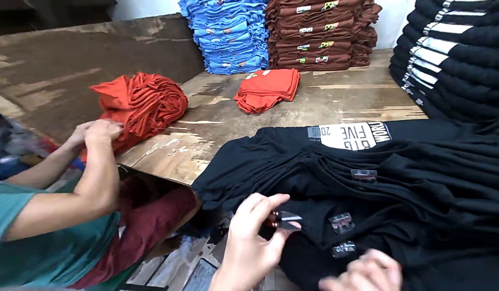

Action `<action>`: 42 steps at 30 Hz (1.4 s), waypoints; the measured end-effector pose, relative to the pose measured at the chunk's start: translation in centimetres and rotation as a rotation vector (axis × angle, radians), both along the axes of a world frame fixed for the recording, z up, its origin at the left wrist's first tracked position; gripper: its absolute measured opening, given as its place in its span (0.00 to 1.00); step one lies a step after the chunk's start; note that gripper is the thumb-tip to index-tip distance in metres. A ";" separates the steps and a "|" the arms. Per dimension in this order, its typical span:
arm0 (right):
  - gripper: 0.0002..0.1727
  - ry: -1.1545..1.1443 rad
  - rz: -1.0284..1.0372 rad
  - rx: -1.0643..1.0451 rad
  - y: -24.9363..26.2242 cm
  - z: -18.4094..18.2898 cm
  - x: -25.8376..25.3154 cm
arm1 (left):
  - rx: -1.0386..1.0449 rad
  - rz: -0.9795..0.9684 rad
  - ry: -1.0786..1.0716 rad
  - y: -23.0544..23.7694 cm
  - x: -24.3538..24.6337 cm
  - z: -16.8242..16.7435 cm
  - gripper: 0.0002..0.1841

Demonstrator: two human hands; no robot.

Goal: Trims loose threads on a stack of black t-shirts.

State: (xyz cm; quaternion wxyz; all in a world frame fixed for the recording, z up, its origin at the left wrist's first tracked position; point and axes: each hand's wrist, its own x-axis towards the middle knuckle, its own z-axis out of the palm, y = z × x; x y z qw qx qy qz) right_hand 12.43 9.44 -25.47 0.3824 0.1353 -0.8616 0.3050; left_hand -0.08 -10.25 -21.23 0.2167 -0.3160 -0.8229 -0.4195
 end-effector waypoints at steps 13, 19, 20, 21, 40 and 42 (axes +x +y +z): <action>0.13 -0.073 -0.115 -0.459 -1.9 1.0 -3.5 | 0.247 -0.199 -0.805 2.7 -0.5 1.9 0.07; 0.05 0.122 -0.079 -0.564 -2.3 0.1 -5.0 | 0.375 -0.248 -0.775 2.6 0.9 0.3 0.06; 0.03 0.128 -0.073 -0.624 -2.4 0.1 -4.9 | 0.387 -0.258 -0.768 2.5 0.8 0.2 0.06; 0.02 0.097 -0.068 -0.691 -2.4 0.1 -4.7 | 0.389 -0.271 -0.763 2.3 0.8 0.2 0.06; 0.06 0.259 -0.107 -0.475 -2.5 -1.0 -2.6 | -0.266 0.071 0.214 1.5 5.0 1.8 0.08; 0.08 0.281 -0.093 -0.391 -2.4 -1.2 -2.7 | -0.254 0.075 0.238 1.9 4.6 1.3 0.06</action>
